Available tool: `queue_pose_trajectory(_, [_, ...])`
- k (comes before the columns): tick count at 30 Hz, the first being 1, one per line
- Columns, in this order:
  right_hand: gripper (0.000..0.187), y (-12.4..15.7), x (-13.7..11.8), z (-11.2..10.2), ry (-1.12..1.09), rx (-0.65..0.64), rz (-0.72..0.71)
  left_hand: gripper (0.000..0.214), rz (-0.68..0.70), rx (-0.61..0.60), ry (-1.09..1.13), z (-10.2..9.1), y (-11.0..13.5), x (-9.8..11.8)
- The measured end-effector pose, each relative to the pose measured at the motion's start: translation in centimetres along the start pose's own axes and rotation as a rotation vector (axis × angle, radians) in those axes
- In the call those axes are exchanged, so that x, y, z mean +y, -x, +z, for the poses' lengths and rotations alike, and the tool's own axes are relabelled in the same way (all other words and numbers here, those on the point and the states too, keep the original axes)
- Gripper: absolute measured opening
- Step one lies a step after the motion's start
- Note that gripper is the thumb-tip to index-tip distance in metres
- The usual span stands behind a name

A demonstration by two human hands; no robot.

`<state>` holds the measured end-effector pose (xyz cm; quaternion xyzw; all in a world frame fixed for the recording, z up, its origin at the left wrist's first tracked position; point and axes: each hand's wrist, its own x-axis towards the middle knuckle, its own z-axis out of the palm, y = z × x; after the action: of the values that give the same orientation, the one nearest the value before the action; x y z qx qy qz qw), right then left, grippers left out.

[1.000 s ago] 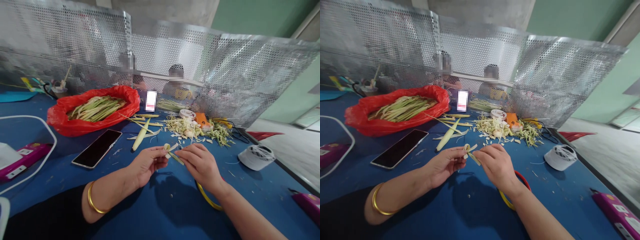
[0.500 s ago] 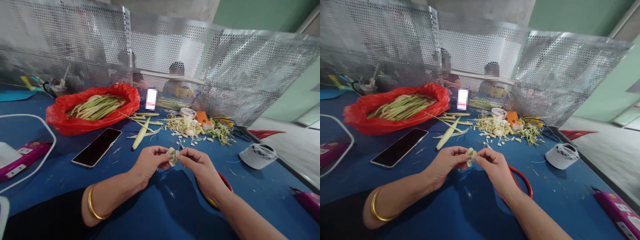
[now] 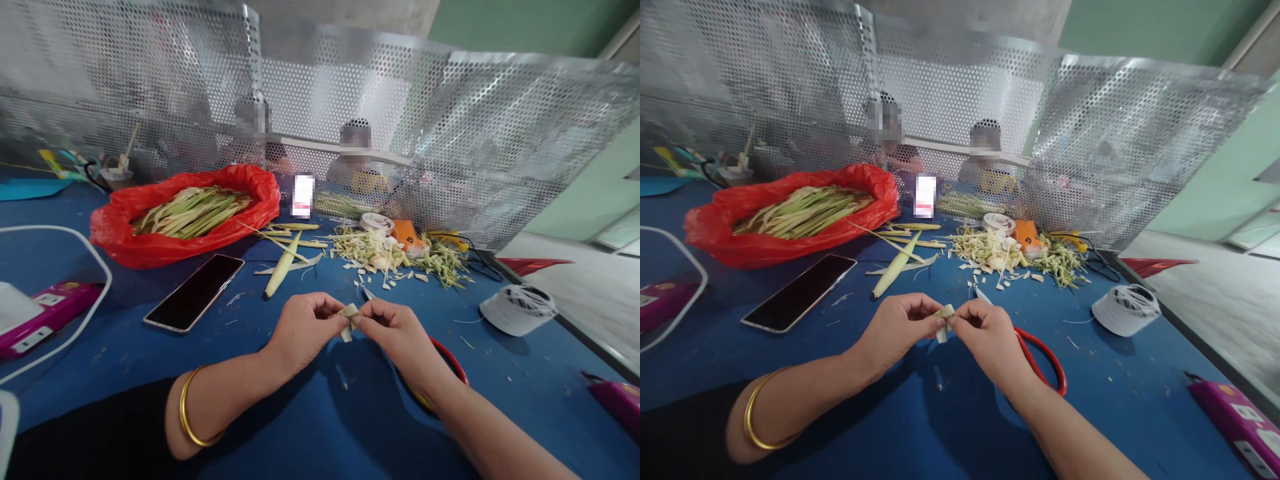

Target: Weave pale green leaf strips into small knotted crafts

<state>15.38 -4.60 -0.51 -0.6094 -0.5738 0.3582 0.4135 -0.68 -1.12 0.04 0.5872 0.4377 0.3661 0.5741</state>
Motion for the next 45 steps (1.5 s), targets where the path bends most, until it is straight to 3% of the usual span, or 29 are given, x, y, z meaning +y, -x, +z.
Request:
queue_pose_trajectory(8, [0.022, 0.3, -0.9, 0.3, -0.271, -0.018, 0.015, 0.009, 0.105, -0.004, -0.139, -0.1, 0.0, -0.2])
queue_pose_trajectory(12, [0.02, 0.5, -1.6, 0.1, -0.299, -0.134, -0.011, 0.01, 0.115, -0.045, -0.139, -0.2, -0.1, -0.4])
queue_pose_trajectory(15, [0.018, 0.5, -1.5, 0.0, -0.267, -0.177, -0.042, 0.011, 0.128, -0.041, -0.206, -0.3, 0.1, -0.3])
queue_pose_trajectory(24, [0.021, 0.6, -0.6, -0.6, 0.208, 0.076, -0.19, 0.012, 0.14, -0.104, -0.391, -0.1, 0.5, -0.3])
queue_pose_trajectory(29, [0.024, 0.0, -0.2, -0.6, 0.225, 0.104, -0.244, 0.008, 0.097, -0.219, -0.318, -0.2, 0.3, -0.5])
queue_pose_trajectory(34, [0.023, -0.1, 0.1, -0.3, 0.205, 0.155, -0.241, 0.008, 0.013, -0.305, -0.099, -0.2, 0.3, 0.0])
queue_pose_trajectory(38, [0.024, 0.5, -0.4, -0.1, 0.191, 0.115, -0.376, 0.009, -0.122, -0.36, 0.067, -0.1, 0.4, 0.4])
queue_pose_trajectory(41, [0.022, 0.8, -0.6, 0.0, 0.214, 0.085, -0.472, 0.008, -0.167, -0.412, 0.065, -0.1, 0.5, 0.6])
queue_pose_trajectory(45, [0.023, 0.8, -0.5, 0.2, 0.214, 0.092, -0.422, 0.008, -0.209, -0.433, 0.039, -0.2, 0.6, 0.7])
